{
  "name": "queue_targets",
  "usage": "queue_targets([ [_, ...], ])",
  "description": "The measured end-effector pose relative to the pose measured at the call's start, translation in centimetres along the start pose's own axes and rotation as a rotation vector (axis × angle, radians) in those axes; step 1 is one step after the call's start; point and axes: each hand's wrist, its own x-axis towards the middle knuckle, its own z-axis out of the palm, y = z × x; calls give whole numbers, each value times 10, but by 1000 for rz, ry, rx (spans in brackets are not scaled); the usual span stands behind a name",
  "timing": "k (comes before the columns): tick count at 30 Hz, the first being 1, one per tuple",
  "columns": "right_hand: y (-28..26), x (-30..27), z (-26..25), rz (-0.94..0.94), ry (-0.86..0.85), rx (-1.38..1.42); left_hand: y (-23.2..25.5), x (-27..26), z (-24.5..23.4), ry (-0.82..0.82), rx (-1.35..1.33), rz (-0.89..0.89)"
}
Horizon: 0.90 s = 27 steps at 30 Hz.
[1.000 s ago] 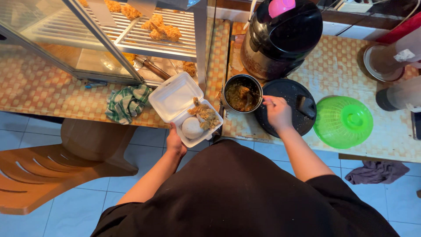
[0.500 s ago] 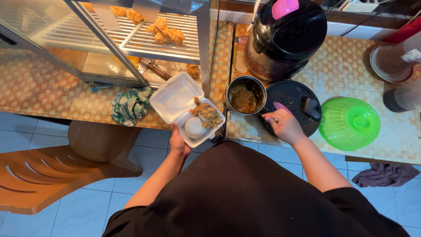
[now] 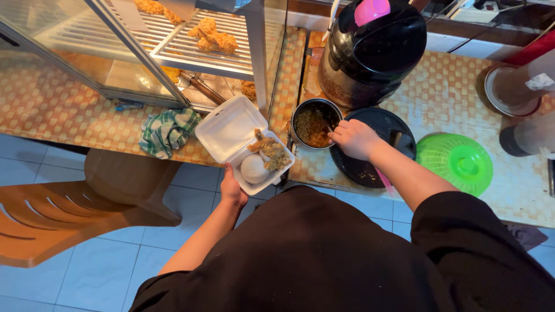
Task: The person scoops a brown sauce from a metal pot into a white styrofoam container using a spoon. They then use tongs to place a fried item from a glass display case into the container. The container is closed at the end.
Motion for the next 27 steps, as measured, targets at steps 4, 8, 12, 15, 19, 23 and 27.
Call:
queue_targets([
  [4,0,1,-4,268,23,133,-10,-3,2,-16,-30,42],
  [8,7,2,4,860,-109,519,-18,-11,5,-1,-58,53],
  [12,15,-8,43,1281,82,991,-28,-19,6,12,-99,67],
  [15,17,-16,76,1275,311,1288,-37,-24,5,3,-111,87],
  [19,21,-33,76,1000,412,1107,-44,-29,3,6,-114,90],
  [23,20,-40,45,411,452,437,-49,-30,4,34,-134,94],
  [27,-3,-29,40,452,395,487,-56,-28,7,34,-138,102],
])
